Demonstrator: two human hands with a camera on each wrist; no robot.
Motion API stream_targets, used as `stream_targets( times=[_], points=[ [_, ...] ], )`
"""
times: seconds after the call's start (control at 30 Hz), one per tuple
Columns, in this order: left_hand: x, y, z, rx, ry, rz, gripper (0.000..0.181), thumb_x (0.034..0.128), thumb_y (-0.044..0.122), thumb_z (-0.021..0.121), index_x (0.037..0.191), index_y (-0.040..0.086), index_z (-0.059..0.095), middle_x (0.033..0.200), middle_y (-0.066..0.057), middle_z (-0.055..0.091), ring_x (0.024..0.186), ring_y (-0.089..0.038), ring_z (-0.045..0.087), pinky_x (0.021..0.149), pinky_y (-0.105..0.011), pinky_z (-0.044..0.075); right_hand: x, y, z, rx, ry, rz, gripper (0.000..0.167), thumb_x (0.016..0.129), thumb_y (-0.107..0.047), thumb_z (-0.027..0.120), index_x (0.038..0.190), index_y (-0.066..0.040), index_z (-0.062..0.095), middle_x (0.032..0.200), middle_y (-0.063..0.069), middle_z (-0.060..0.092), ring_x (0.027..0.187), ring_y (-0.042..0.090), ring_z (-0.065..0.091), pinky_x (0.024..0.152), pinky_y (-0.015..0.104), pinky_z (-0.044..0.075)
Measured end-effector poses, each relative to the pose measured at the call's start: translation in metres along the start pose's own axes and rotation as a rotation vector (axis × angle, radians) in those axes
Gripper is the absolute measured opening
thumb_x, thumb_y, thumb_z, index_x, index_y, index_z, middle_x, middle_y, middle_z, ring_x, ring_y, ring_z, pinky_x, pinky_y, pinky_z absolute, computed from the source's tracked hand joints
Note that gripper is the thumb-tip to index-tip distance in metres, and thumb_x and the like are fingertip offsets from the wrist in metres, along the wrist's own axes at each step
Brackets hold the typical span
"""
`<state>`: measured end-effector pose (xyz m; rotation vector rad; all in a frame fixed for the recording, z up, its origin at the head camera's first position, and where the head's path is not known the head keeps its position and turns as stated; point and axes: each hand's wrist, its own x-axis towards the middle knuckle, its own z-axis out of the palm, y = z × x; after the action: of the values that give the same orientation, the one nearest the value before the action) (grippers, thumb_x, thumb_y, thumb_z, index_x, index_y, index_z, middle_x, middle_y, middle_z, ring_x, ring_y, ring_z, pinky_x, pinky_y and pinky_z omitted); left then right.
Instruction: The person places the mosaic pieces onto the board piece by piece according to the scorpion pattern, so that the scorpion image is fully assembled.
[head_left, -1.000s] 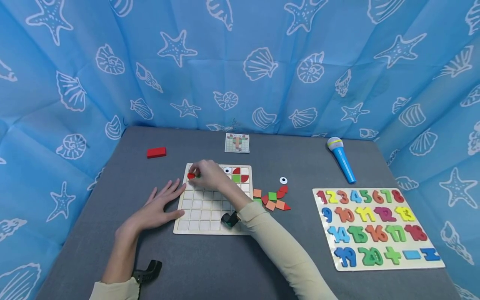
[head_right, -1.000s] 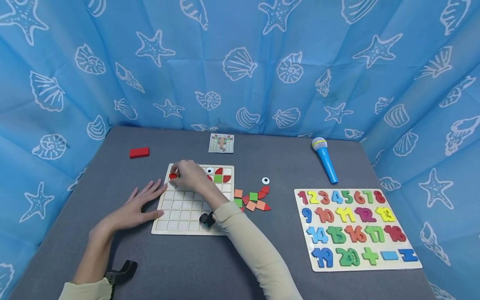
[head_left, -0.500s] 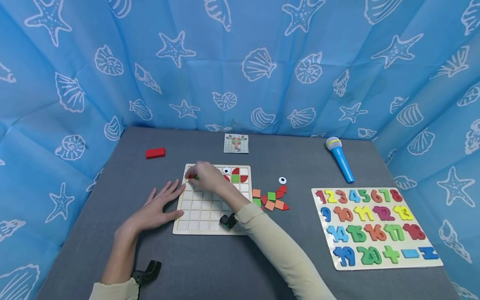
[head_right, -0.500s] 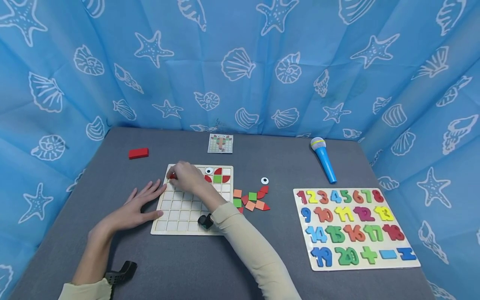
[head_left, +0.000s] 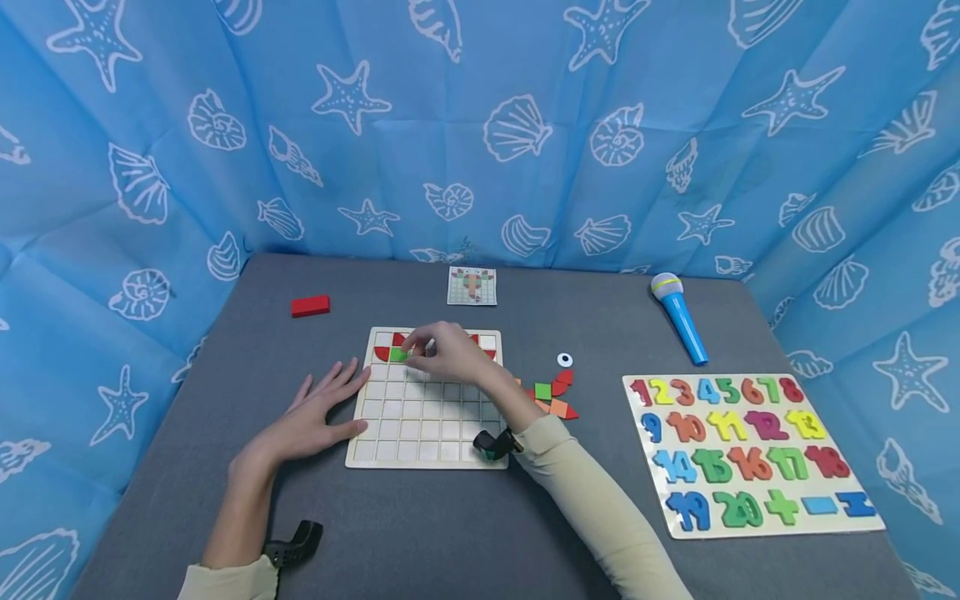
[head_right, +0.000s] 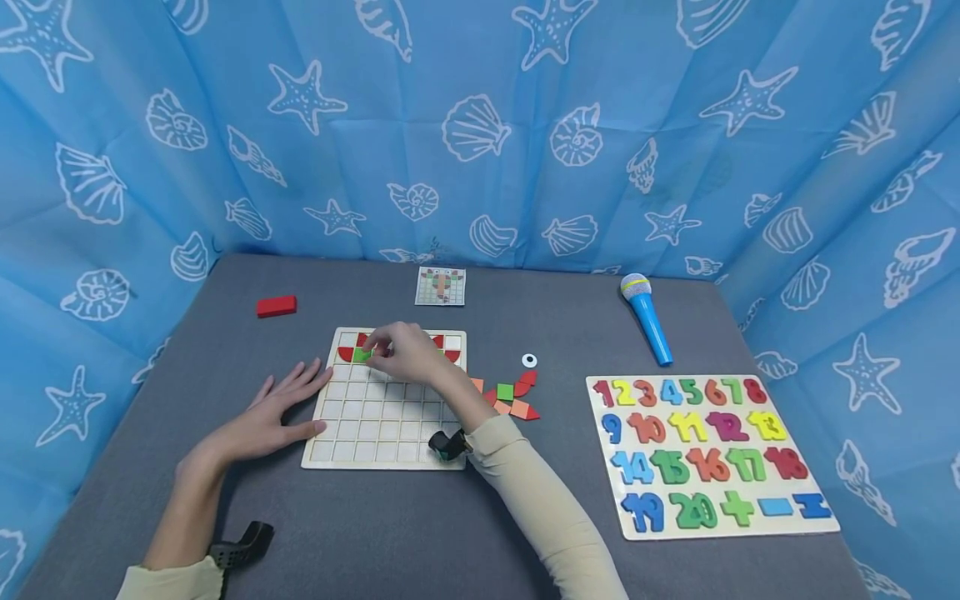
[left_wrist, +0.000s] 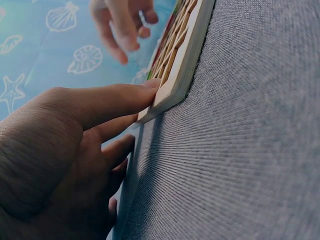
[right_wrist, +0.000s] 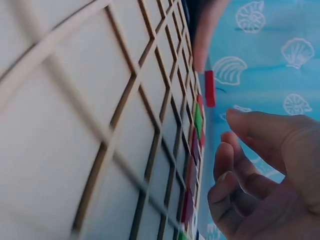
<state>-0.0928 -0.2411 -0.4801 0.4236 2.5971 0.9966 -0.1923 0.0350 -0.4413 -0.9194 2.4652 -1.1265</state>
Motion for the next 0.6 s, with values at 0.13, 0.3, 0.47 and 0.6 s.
stream_targets(
  times=[0.13,0.3,0.47,0.6],
  points=[
    [-0.001,0.008,-0.003,0.006,-0.01,-0.02,0.087,0.1011,0.047,0.073,0.172,0.016,0.032,0.181,-0.024,0.018,0.169,-0.053,0.004,0.13,-0.079,-0.009,-0.021,0.007,-0.013,0.024,-0.009,0.005,0.018,0.102,-0.013,0.074,0.116,-0.004,0.081,0.091,0.009,0.077,0.066,0.007,0.058,0.065,0.019,0.046],
    [-0.003,0.01,-0.003,0.004,-0.007,-0.015,0.086,0.1015,0.045,0.073,0.171,0.014,0.033,0.181,-0.024,0.018,0.169,-0.053,0.005,0.13,-0.078,-0.008,-0.05,0.018,-0.028,0.001,0.016,0.033,0.016,0.102,-0.014,0.076,0.114,-0.006,0.081,0.092,0.006,0.076,0.066,0.012,0.056,0.064,0.021,0.044],
    [-0.003,0.01,-0.003,-0.002,-0.004,-0.019,0.086,0.1015,0.044,0.073,0.171,0.013,0.032,0.181,-0.025,0.017,0.169,-0.054,0.004,0.13,-0.078,-0.009,-0.081,0.03,-0.045,-0.048,0.027,0.073,0.016,0.102,-0.015,0.076,0.114,-0.007,0.081,0.096,0.005,0.079,0.074,0.011,0.064,0.067,0.023,0.049],
    [-0.003,0.009,-0.002,-0.003,0.0,-0.02,0.086,0.1012,0.043,0.074,0.171,0.013,0.033,0.181,-0.025,0.017,0.169,-0.054,0.004,0.13,-0.078,-0.009,-0.105,0.037,-0.06,-0.08,0.018,0.122,0.016,0.101,-0.015,0.077,0.114,-0.007,0.081,0.1,0.005,0.08,0.081,0.012,0.066,0.071,0.024,0.052]
  ],
)
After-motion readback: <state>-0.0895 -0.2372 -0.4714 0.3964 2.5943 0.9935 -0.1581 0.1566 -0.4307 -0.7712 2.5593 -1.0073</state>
